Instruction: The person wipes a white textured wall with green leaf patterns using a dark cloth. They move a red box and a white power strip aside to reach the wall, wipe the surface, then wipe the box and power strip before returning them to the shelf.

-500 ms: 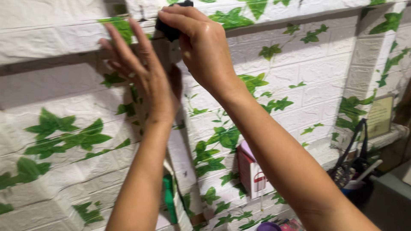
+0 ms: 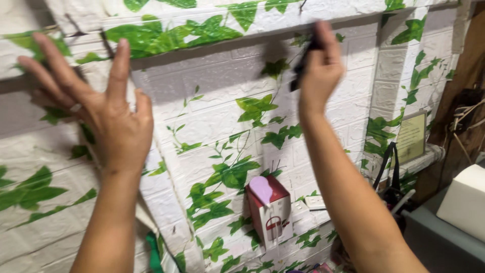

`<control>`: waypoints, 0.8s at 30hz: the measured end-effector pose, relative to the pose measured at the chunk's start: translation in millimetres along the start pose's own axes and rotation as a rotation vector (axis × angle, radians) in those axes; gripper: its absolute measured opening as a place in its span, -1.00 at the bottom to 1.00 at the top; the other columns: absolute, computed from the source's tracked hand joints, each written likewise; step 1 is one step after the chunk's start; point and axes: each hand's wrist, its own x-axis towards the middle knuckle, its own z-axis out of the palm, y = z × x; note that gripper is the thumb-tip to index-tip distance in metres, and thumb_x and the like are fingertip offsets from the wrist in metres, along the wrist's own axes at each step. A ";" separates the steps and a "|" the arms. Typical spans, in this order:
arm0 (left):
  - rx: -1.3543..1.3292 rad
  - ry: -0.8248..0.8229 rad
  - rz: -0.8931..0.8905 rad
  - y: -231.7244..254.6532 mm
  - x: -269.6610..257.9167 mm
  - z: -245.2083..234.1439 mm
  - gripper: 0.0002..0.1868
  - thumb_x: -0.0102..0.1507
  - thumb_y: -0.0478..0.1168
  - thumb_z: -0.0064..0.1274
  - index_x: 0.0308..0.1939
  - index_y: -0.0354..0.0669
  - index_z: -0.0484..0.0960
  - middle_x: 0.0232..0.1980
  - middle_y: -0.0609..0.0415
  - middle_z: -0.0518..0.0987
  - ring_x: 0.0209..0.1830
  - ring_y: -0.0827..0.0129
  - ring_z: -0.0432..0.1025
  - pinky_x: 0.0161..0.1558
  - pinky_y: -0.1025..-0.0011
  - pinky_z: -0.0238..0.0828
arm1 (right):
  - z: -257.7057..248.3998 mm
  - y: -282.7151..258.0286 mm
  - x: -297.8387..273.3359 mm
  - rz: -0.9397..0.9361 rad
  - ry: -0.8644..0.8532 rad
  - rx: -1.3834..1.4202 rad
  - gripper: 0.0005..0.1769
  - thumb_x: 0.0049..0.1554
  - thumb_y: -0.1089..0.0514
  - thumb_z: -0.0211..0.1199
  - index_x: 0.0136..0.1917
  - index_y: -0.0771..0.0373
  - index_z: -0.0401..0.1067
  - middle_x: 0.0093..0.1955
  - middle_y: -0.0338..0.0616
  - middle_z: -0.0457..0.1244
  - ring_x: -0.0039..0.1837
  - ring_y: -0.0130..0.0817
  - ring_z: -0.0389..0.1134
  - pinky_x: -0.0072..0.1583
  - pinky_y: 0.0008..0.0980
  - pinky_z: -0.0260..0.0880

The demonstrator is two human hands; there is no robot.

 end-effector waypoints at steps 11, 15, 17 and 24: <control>0.130 0.026 0.064 -14.6 -6.9 10.0 -0.18 0.39 -0.34 0.01 0.59 0.54 0.06 0.70 0.07 -0.52 0.66 0.04 -0.65 0.65 -0.07 -0.62 | 55.7 33.9 59.3 0.385 0.340 0.649 -0.67 0.18 -0.03 0.20 -0.02 0.31 0.35 -0.18 -0.20 0.13 -0.15 -0.37 0.17 -0.15 -0.27 0.28; 0.112 0.013 0.058 -8.6 -2.7 8.6 -0.18 0.39 -0.35 0.00 0.61 0.48 0.08 0.71 -0.01 -0.46 0.68 0.00 -0.57 0.65 -0.07 -0.57 | 138.8 -12.1 -35.1 0.664 0.094 0.845 -0.71 0.20 -0.02 0.09 -0.20 0.22 0.32 -0.21 -0.15 0.18 -0.12 -0.31 0.23 0.01 -0.24 0.32; 0.095 -0.002 0.050 -3.9 -2.2 6.0 -0.18 0.38 -0.36 0.00 0.61 0.45 0.09 0.72 -0.05 -0.43 0.69 -0.03 -0.52 0.66 -0.07 -0.54 | 157.0 -34.2 -63.2 0.712 -0.083 0.868 -0.67 0.21 -0.01 0.06 -0.28 0.23 0.33 -0.25 -0.12 0.21 -0.14 -0.30 0.25 0.03 -0.28 0.32; 0.007 -0.033 0.009 2.3 1.5 -4.0 -0.18 0.36 -0.39 -0.01 0.64 0.34 0.13 0.73 -0.17 -0.34 0.72 -0.10 -0.40 0.66 -0.07 -0.46 | 72.0 -5.5 17.5 0.855 -0.178 1.003 -0.91 -0.12 0.37 0.21 -0.40 0.29 0.34 -0.33 -0.07 0.24 -0.25 -0.21 0.32 -0.05 -0.27 0.46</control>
